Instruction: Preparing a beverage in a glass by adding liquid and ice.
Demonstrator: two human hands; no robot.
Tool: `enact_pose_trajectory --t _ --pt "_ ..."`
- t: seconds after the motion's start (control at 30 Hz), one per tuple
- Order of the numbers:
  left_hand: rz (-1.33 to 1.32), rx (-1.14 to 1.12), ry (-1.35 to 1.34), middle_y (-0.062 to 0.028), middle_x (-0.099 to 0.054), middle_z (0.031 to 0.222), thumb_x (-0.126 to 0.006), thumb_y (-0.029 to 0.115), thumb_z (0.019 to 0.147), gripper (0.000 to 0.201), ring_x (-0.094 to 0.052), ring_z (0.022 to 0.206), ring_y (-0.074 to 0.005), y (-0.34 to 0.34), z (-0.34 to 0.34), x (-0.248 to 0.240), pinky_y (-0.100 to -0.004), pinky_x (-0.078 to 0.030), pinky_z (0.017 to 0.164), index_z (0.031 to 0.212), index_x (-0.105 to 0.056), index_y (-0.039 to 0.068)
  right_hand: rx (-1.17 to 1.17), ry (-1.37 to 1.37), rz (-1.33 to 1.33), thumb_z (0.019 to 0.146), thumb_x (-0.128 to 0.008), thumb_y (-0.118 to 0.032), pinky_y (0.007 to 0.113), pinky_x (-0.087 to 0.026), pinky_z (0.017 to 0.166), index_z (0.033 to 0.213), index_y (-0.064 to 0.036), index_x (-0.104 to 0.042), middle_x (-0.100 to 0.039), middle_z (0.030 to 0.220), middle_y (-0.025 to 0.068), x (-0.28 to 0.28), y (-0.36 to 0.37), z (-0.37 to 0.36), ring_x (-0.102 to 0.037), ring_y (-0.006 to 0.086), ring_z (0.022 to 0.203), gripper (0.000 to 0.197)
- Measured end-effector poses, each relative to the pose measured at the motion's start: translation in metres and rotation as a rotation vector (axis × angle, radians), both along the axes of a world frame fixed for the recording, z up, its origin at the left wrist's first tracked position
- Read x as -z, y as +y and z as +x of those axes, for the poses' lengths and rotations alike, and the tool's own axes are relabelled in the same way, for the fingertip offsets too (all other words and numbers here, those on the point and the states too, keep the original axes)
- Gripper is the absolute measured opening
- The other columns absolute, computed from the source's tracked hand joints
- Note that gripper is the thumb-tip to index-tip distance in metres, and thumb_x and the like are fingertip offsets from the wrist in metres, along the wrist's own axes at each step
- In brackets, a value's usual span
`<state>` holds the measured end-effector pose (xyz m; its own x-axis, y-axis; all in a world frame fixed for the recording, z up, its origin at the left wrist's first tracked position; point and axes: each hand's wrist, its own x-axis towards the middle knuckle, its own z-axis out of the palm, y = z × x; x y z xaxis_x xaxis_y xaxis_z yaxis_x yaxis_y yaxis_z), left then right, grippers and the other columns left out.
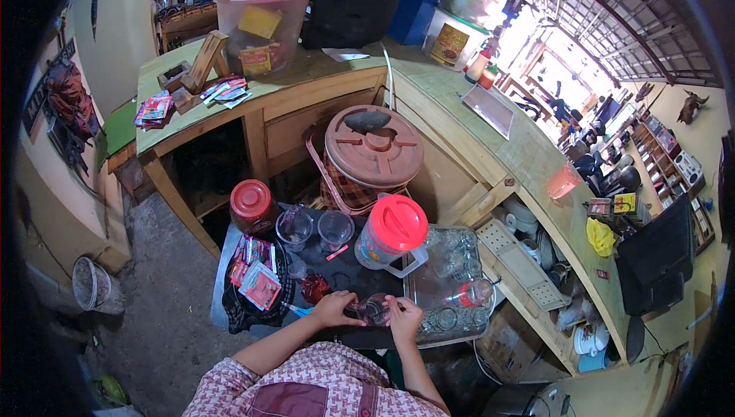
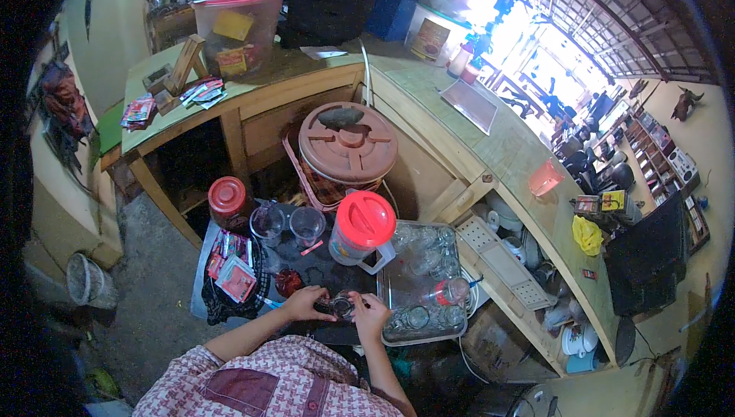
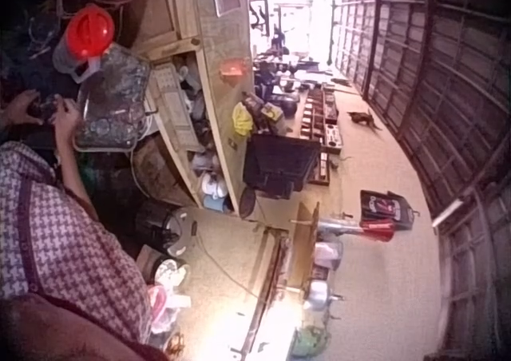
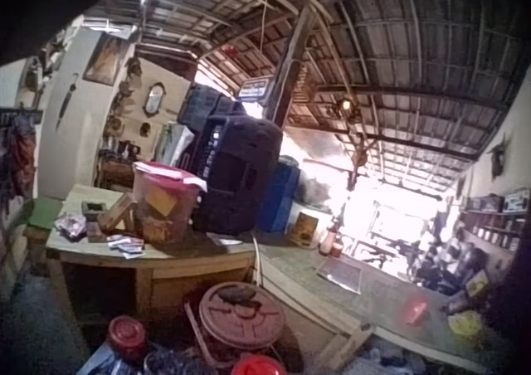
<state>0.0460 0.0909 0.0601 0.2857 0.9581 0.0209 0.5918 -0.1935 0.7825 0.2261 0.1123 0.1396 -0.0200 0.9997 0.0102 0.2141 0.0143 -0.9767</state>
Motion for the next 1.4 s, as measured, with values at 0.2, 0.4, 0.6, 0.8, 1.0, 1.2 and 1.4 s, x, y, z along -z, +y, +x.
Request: enact_pose_trajectory --t 0.2,0.4,0.6,0.8,1.0,1.2,1.4 --pt "-0.031 0.004 -0.016 -0.0115 -0.055 0.088 -0.070 0.058 0.060 0.063 -0.057 0.089 -0.0295 -0.001 -0.001 0.002 -0.0375 -0.045 0.075 0.090 -0.054 0.006 0.071 0.138 -0.056 0.086 -0.060 -0.017 0.019 -0.037 0.034 0.072 0.0050 -0.061 -0.062 0.067 0.0102 -0.021 0.004 0.007 -0.050 0.0081 0.041 0.026" --pt "-0.024 0.014 -0.023 -0.0123 -0.056 0.089 -0.073 0.052 0.063 0.062 -0.057 0.087 -0.0282 -0.001 0.001 -0.002 -0.0351 -0.045 0.076 0.094 -0.051 0.004 0.218 0.219 -0.027 0.087 -0.058 -0.019 0.019 -0.037 0.035 0.072 0.0043 -0.060 -0.062 0.067 0.0112 -0.009 0.012 0.015 -0.050 0.0081 0.042 0.028" --pt "-0.076 0.019 -0.091 -0.0143 -0.054 0.094 -0.072 0.054 0.063 0.067 -0.055 0.092 -0.0303 -0.002 0.001 -0.001 -0.0369 -0.043 0.078 0.101 -0.047 0.005 0.018 0.073 -0.078 0.086 -0.060 -0.017 0.020 -0.038 0.036 0.076 0.0049 -0.061 -0.063 0.068 0.0098 0.002 0.009 0.005 -0.051 0.0085 0.043 0.024" --pt "-0.119 -0.002 -0.131 -0.0142 -0.051 0.099 -0.076 0.047 0.062 0.067 -0.053 0.095 -0.0280 -0.003 0.002 0.000 -0.0350 -0.043 0.081 0.104 -0.047 0.004 0.068 0.143 -0.088 0.087 -0.058 -0.021 0.019 -0.036 0.034 0.075 0.0043 -0.060 -0.062 0.067 0.0102 -0.016 0.018 0.015 -0.049 0.0077 0.042 0.028" --pt "-0.119 -0.108 -0.225 -0.0136 -0.047 0.102 -0.078 0.044 0.060 0.078 -0.052 0.096 -0.0260 -0.013 0.003 0.010 -0.0343 -0.043 0.083 0.116 -0.040 0.006 0.092 0.197 -0.060 0.085 -0.061 -0.023 0.021 -0.038 0.035 0.079 0.0043 -0.062 -0.063 0.070 0.0090 -0.007 0.024 0.021 -0.050 0.0079 0.043 0.028" --pt "-0.298 -0.183 -0.362 -0.0125 -0.050 0.100 -0.081 0.041 0.058 0.081 -0.053 0.090 -0.0218 -0.018 -0.002 0.018 -0.0330 -0.045 0.081 0.118 -0.038 0.006 0.010 0.159 -0.095 0.088 -0.057 -0.026 0.019 -0.036 0.035 0.075 0.0044 -0.060 -0.059 0.062 0.0090 0.007 0.021 0.017 -0.049 0.0073 0.043 0.033" --pt "-0.275 -0.220 -0.325 -0.0095 -0.053 0.092 -0.081 0.036 0.060 0.074 -0.055 0.080 -0.0186 -0.029 -0.006 0.012 -0.0302 -0.047 0.072 0.114 -0.041 0.006 0.017 0.187 -0.147 0.088 -0.057 -0.028 0.019 -0.035 0.034 0.077 0.0036 -0.061 -0.060 0.062 0.0082 -0.023 0.025 0.028 -0.048 0.0072 0.041 0.034"
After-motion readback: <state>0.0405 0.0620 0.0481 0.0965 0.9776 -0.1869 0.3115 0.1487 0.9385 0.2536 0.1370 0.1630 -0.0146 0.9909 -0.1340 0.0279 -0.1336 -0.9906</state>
